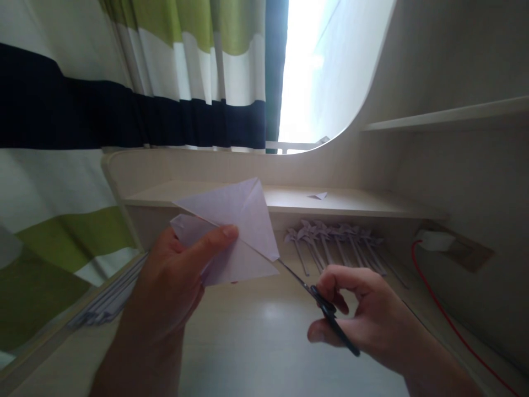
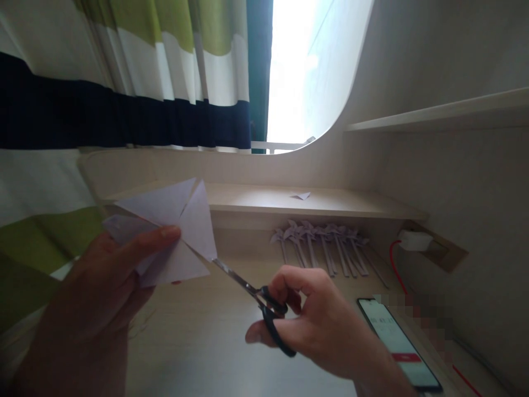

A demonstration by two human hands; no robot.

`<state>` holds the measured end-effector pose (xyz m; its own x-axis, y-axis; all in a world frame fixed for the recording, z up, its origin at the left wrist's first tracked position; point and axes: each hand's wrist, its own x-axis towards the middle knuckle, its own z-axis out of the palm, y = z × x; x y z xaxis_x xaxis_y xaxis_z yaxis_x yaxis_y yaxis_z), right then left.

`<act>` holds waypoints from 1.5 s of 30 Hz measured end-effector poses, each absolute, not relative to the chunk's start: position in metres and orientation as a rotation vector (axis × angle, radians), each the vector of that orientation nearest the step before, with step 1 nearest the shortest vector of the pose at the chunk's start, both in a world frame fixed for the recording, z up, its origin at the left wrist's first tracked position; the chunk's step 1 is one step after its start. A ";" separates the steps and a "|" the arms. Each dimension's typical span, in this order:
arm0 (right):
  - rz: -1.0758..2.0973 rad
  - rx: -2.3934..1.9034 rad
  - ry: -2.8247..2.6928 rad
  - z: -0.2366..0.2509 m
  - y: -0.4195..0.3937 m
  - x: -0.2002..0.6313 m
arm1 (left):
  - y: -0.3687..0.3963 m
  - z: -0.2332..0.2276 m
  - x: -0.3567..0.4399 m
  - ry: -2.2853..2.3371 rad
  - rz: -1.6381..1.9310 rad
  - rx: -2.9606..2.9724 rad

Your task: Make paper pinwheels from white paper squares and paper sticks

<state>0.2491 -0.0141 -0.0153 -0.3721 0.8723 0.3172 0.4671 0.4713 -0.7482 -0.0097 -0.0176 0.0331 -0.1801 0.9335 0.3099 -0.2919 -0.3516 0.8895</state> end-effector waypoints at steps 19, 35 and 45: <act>0.742 -1.105 -2.023 -0.011 -0.015 0.249 | -0.015 0.028 -0.014 0.963 1.664 1.167; 1.016 -1.212 -1.987 -0.008 -0.003 0.258 | -0.008 0.024 -0.020 1.016 1.701 1.211; 0.896 -0.843 -1.478 -0.014 0.003 0.245 | -0.003 0.019 -0.004 1.073 0.809 1.684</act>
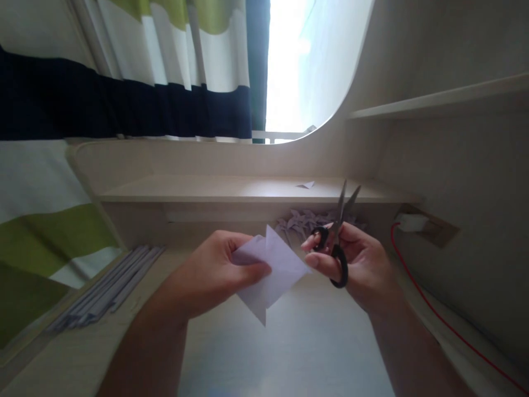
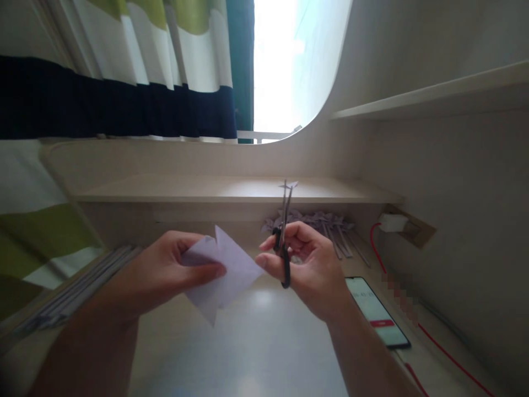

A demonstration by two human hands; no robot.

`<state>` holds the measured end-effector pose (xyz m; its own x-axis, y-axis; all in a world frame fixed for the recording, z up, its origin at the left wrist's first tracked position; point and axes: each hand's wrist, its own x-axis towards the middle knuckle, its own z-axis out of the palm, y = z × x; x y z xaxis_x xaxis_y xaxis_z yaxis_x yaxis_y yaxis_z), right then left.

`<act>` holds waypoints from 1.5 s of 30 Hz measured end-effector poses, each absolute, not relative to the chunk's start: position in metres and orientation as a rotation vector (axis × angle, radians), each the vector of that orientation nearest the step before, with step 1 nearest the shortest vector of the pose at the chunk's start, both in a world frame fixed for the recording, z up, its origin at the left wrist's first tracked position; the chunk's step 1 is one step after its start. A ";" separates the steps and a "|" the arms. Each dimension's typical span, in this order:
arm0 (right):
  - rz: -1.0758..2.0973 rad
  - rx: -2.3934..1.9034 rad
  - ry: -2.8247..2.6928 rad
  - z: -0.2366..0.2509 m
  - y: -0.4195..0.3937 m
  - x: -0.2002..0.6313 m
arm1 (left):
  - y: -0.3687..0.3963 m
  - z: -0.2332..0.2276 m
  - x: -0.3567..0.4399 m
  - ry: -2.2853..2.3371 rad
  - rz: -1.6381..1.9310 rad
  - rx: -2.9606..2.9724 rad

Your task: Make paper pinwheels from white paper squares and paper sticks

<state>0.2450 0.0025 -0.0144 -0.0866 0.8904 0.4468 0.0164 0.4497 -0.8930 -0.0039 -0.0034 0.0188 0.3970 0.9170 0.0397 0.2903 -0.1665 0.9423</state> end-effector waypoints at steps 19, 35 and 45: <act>0.840 -0.777 -1.232 -0.024 0.006 0.223 | 0.019 -0.004 0.024 0.851 1.147 1.319; 1.211 -1.726 -2.509 -0.084 0.041 0.221 | 0.018 0.008 -0.003 1.060 1.351 1.351; 1.230 -1.484 -2.516 -0.082 0.038 0.221 | 0.015 0.012 -0.003 1.003 1.358 1.308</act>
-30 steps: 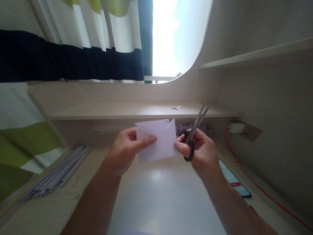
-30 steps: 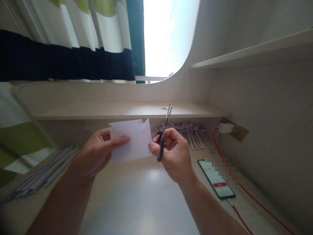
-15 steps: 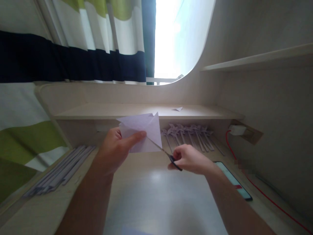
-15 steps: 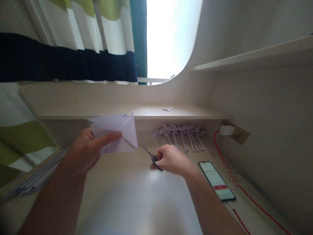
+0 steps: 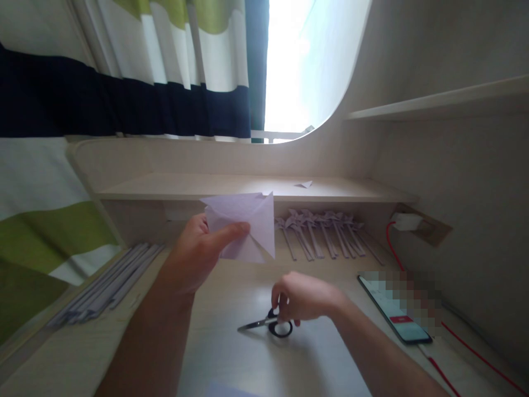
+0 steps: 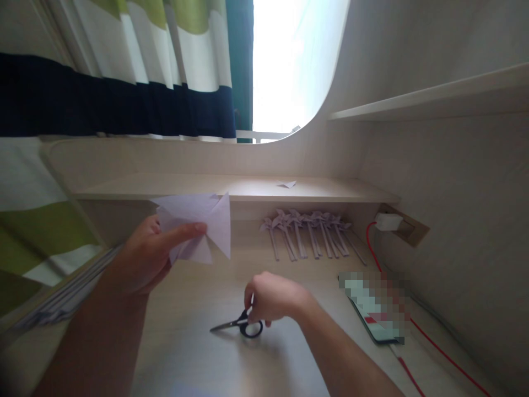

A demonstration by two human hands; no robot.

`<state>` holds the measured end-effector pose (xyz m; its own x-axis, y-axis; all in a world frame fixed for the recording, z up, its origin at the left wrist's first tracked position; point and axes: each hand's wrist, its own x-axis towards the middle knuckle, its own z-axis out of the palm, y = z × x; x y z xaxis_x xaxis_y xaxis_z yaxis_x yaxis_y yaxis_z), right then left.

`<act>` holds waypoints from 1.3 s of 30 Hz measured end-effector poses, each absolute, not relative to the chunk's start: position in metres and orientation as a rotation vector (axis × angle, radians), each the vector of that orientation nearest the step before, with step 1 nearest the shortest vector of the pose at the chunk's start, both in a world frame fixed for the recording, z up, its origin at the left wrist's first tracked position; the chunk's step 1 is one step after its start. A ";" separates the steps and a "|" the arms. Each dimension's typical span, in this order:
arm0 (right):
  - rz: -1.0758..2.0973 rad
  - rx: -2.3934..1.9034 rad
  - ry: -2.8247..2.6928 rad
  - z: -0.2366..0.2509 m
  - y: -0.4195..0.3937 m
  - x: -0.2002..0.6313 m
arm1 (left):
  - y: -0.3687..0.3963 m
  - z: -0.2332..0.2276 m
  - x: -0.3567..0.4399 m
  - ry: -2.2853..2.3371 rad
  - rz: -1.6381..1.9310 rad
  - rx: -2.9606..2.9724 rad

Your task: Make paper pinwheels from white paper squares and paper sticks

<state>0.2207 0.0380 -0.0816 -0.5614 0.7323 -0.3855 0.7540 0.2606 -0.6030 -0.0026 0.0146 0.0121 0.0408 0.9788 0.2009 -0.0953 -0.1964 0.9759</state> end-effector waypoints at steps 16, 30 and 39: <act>-0.825 1.108 4.036 -0.014 -0.012 0.234 | 0.004 0.015 0.014 0.946 1.215 1.335; -1.290 1.363 3.862 -0.019 -0.012 0.234 | 0.002 0.012 0.017 0.925 1.165 1.429; -1.556 1.501 3.758 -0.024 -0.012 0.233 | 0.001 0.010 0.019 0.963 1.169 1.464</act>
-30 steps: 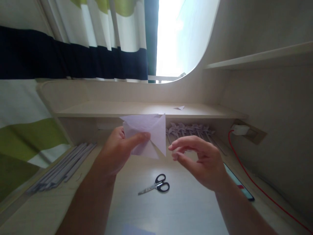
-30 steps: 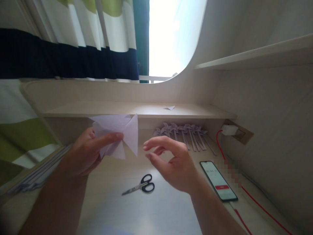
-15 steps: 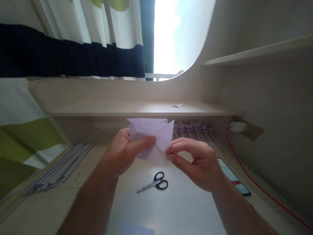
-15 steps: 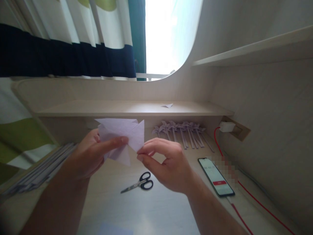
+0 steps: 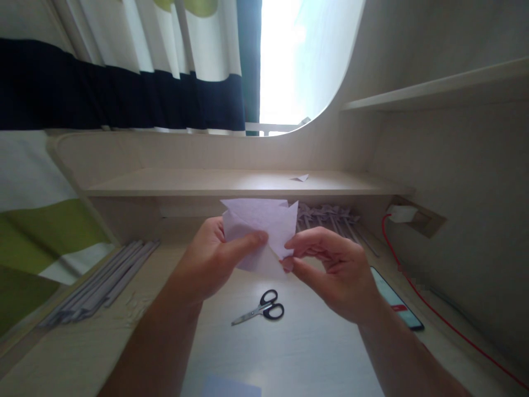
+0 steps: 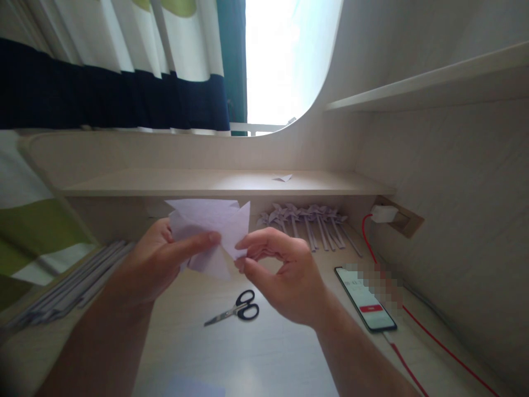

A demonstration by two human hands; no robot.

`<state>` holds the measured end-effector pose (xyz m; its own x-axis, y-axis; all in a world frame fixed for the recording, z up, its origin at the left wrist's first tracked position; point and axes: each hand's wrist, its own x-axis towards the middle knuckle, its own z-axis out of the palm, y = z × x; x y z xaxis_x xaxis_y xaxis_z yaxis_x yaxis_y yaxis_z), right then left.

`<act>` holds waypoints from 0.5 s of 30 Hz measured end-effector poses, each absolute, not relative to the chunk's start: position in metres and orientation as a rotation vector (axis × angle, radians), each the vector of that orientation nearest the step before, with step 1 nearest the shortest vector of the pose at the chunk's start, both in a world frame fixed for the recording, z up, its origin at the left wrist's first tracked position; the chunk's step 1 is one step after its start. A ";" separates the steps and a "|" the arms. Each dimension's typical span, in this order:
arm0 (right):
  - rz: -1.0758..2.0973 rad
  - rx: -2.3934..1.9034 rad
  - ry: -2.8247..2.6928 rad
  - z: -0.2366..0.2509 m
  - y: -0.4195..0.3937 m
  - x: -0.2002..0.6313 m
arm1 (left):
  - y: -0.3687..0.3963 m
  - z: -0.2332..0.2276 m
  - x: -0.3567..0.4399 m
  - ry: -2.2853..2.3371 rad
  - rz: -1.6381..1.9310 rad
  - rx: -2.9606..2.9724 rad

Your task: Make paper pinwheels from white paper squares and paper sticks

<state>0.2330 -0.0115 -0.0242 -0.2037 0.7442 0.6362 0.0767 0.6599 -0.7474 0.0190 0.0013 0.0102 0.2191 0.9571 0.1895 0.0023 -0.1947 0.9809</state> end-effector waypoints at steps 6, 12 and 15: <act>0.736 -0.671 -1.657 -0.022 -0.013 0.232 | 0.003 0.011 0.021 0.971 1.212 1.469; 0.792 -0.671 -1.643 -0.025 -0.007 0.230 | 0.005 0.011 0.020 1.013 1.231 1.458; 0.871 -0.689 -1.604 -0.031 0.002 0.227 | 0.014 0.006 0.020 1.014 1.216 1.433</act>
<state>0.2271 0.0016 -0.0314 -0.1996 0.8125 0.5477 -0.0169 0.5560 -0.8310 0.0199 0.0139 0.0056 0.1561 0.9701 0.1858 0.0079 -0.1893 0.9819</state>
